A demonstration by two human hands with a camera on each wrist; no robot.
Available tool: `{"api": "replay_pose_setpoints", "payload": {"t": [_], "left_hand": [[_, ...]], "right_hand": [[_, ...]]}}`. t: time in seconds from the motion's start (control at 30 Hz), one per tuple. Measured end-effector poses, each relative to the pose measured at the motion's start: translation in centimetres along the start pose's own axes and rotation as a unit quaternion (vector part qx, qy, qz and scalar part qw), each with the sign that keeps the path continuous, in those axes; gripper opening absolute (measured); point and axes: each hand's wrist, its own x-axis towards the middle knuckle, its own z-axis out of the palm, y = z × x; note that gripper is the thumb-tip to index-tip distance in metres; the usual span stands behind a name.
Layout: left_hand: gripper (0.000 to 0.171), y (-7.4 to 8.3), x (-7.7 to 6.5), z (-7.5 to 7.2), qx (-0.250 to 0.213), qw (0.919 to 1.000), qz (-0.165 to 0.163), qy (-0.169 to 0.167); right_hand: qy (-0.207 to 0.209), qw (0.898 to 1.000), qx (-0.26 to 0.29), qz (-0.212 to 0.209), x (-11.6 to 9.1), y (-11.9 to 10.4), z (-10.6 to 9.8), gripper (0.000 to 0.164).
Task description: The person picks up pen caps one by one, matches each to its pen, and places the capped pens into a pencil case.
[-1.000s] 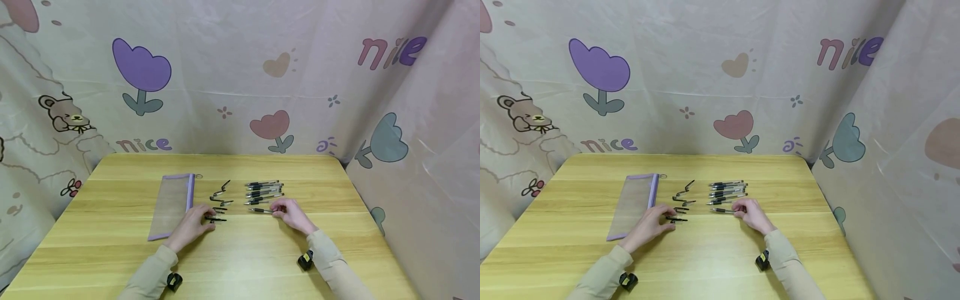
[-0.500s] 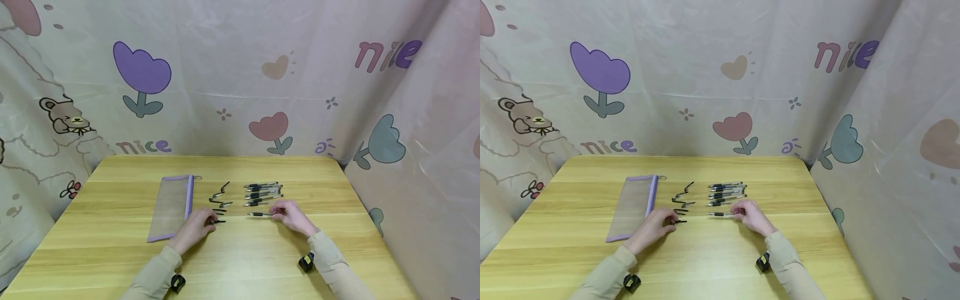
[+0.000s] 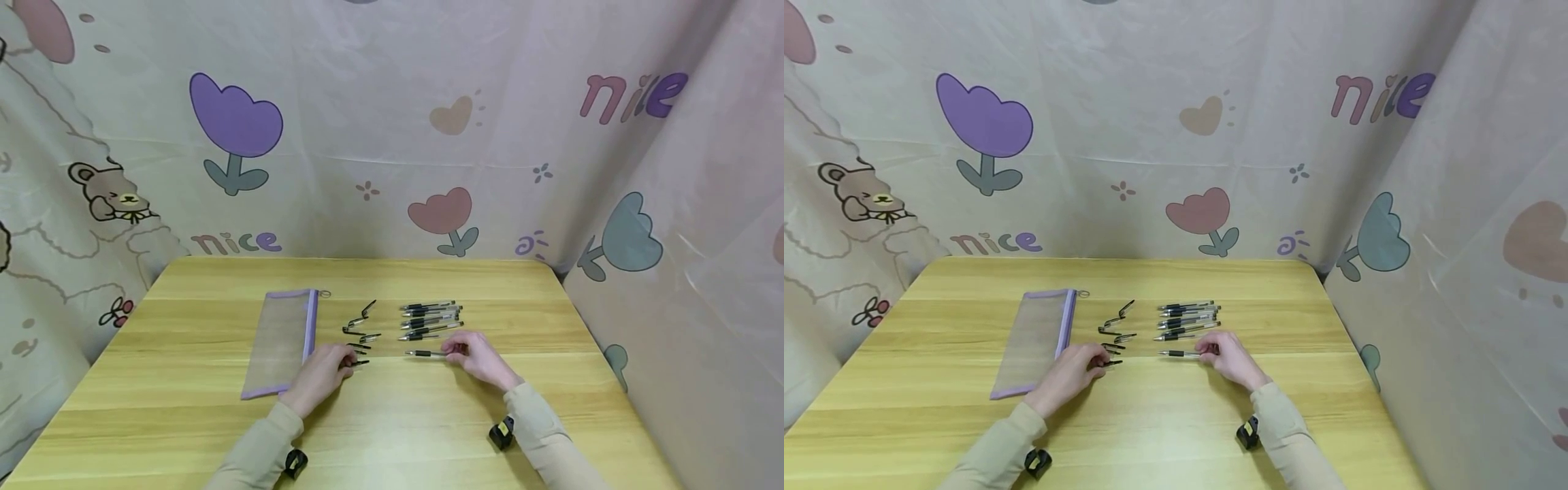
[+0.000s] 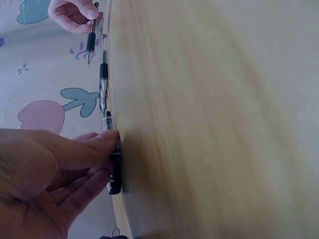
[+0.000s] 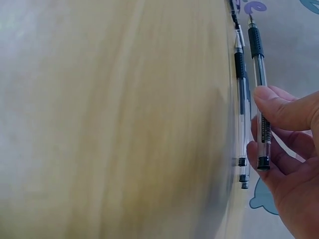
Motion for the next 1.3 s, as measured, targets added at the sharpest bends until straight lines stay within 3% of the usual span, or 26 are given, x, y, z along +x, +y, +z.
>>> {"api": "replay_pose_setpoints", "payload": {"t": [0.5,0.87,1.3], "left_hand": [[0.014,0.4,0.1,0.2,0.014,0.9998,-0.011,0.010],[0.009,0.3,0.3,0.1,0.031,0.9995,0.008,0.010],[0.013,0.2,0.1,-0.2,-0.021,0.9996,-0.016,0.003]], "right_hand": [[0.012,1.000,-0.011,-0.014,0.1,0.0,-0.2,0.019],[0.008,1.000,0.004,-0.012,0.1,-0.2,-0.6,0.021],[0.027,0.999,0.025,-0.039,0.4,-0.7,-1.4,0.025]]}}
